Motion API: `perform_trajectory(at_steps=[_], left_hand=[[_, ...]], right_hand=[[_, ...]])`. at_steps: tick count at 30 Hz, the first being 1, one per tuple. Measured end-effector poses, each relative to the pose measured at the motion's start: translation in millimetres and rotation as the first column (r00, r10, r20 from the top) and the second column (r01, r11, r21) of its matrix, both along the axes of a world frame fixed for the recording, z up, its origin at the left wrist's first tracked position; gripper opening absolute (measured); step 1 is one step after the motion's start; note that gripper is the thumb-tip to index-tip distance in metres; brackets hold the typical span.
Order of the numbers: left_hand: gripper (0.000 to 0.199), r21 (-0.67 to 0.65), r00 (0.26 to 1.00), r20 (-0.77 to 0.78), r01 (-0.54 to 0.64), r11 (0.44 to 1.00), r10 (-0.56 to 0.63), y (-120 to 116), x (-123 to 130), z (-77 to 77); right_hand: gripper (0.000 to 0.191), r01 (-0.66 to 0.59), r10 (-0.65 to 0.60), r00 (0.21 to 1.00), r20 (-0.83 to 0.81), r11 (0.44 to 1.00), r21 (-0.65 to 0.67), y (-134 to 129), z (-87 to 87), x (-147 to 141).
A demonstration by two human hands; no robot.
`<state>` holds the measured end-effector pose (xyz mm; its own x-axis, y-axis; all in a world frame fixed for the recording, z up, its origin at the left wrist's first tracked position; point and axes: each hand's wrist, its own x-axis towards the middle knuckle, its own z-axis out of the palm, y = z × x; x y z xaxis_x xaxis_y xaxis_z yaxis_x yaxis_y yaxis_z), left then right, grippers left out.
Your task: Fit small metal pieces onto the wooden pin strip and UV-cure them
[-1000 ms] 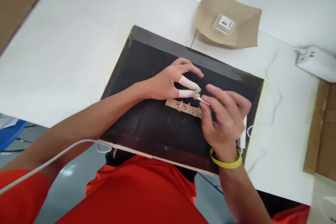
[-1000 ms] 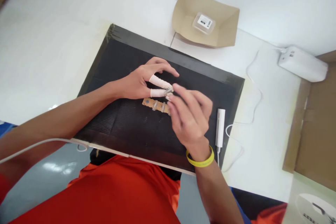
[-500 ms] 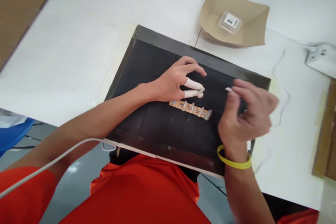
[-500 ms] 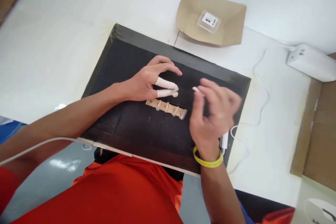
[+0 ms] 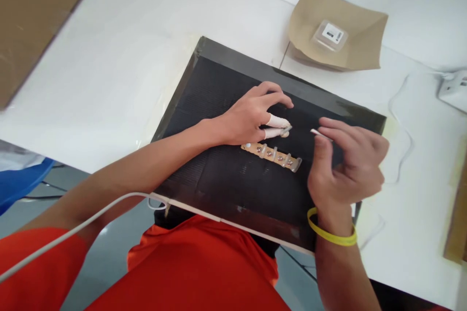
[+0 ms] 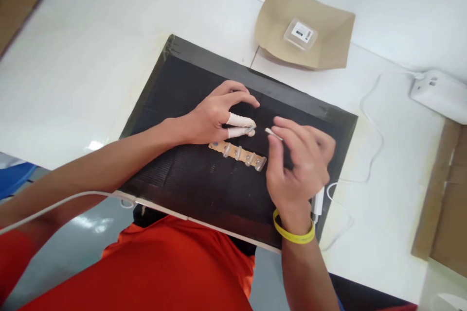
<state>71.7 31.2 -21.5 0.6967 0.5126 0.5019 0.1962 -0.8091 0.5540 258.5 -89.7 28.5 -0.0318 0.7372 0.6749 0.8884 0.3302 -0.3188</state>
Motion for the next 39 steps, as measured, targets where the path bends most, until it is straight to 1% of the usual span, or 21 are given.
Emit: perform_trajectory(at_steps=[1,4,5,6,9,10,13,14,17,18,19,22,23,26,27,31,32,34,35,36,39], left_hand=[[0.014,0.005,1.0,-0.001,0.0,1.0,0.0,0.1,0.1,-0.3],[0.015,0.052,1.0,0.008,-0.011,0.999,0.011,0.3,0.1,-1.2],[0.016,0.069,1.0,0.013,-0.018,0.997,0.017,0.3,0.1,-1.5],[0.016,0.08,1.0,0.014,-0.023,0.997,0.022,0.2,0.1,-1.7],[0.016,0.088,1.0,0.005,-0.025,0.996,0.024,0.0,0.2,-1.8],[0.016,0.089,1.0,0.005,-0.024,0.996,0.024,0.0,0.2,-1.8],[0.016,0.077,1.0,0.008,-0.018,0.997,0.017,0.5,0.3,-1.8],[0.015,0.063,1.0,0.002,-0.016,0.998,0.016,0.7,0.2,-1.8],[0.016,0.024,1.0,-0.014,-0.006,1.0,0.007,1.3,0.1,-1.8],[0.015,0.017,1.0,-0.009,-0.002,1.0,0.002,1.4,0.0,-1.9],[0.015,0.014,1.0,0.003,0.002,1.0,-0.002,1.4,-0.1,-2.1],[0.013,0.025,0.999,0.043,0.003,1.0,-0.004,1.3,-0.5,-2.4],[0.013,0.032,0.999,0.048,0.0,0.999,-0.002,1.2,-0.6,-2.4],[0.014,0.029,0.999,0.04,-0.003,1.0,0.002,0.7,-0.7,-1.9],[0.014,0.022,0.999,0.036,-0.003,1.0,0.002,0.4,-0.6,-1.6],[0.014,0.041,1.0,0.011,-0.025,0.999,0.024,-0.5,-0.5,-0.6],[0.015,0.052,0.999,0.007,-0.032,0.998,0.031,-0.6,-0.5,-0.4],[0.016,0.061,0.999,0.009,-0.036,0.997,0.035,-0.6,-0.4,0.0],[0.017,0.06,0.999,0.012,-0.034,0.998,0.034,-0.5,-0.3,0.2],[0.016,0.055,0.999,0.014,-0.033,0.998,0.032,-0.4,-0.1,0.4],[0.015,0.032,0.999,0.014,-0.031,0.999,0.03,-0.1,0.2,0.5]], right_hand=[[0.017,0.011,-0.011,1.0,-0.012,1.0,0.004,0.4,-0.2,-0.6],[0.017,-0.114,0.115,0.993,0.04,0.993,-0.011,1.4,-0.5,-1.7],[0.018,-0.135,0.136,0.989,0.056,0.991,-0.027,1.6,-0.5,-1.4],[0.017,-0.12,0.122,0.991,0.054,0.992,-0.027,1.8,-0.6,-0.8],[0.016,0.023,-0.023,1.0,-0.012,1.0,0.006,1.8,-0.8,1.7],[0.016,0.017,-0.017,1.0,-0.011,1.0,0.008,1.5,-0.7,2.1],[0.017,-0.109,0.111,0.991,0.068,0.993,-0.034,0.2,0.3,2.5],[0.018,-0.111,0.113,0.992,0.064,0.993,-0.035,-0.2,0.6,2.8],[0.017,0.034,-0.033,0.998,-0.061,0.999,0.025,-0.2,0.8,3.5],[0.016,0.047,-0.044,0.996,-0.072,0.998,0.032,-0.1,0.7,3.0],[0.016,0.018,-0.017,0.999,-0.051,0.999,0.03,0.0,0.8,2.1],[0.02,-0.134,0.135,0.987,0.089,0.991,-0.017,-0.2,2.0,-0.9],[0.02,-0.132,0.133,0.987,0.094,0.991,-0.022,-0.1,2.3,-1.1],[0.017,0.009,-0.009,1.0,0.007,1.0,0.013,0.7,1.7,1.1],[0.017,0.023,-0.023,1.0,-0.003,1.0,0.015,1.0,1.2,1.9],[0.021,-0.103,0.106,0.989,0.107,0.994,-0.036,0.9,0.9,2.0],[0.021,-0.076,0.078,0.993,0.091,0.997,-0.024,0.8,1.2,1.8],[0.02,0.033,-0.033,0.999,0.01,0.999,0.025,0.3,1.9,1.0],[0.019,0.066,-0.065,0.998,-0.022,0.997,0.034,0.0,2.2,0.4],[0.02,0.057,-0.056,0.998,-0.024,0.998,0.026,-0.5,2.5,-0.5],[0.022,-0.105,0.108,0.991,0.077,0.994,-0.036,-2.1,3.9,-2.8]])
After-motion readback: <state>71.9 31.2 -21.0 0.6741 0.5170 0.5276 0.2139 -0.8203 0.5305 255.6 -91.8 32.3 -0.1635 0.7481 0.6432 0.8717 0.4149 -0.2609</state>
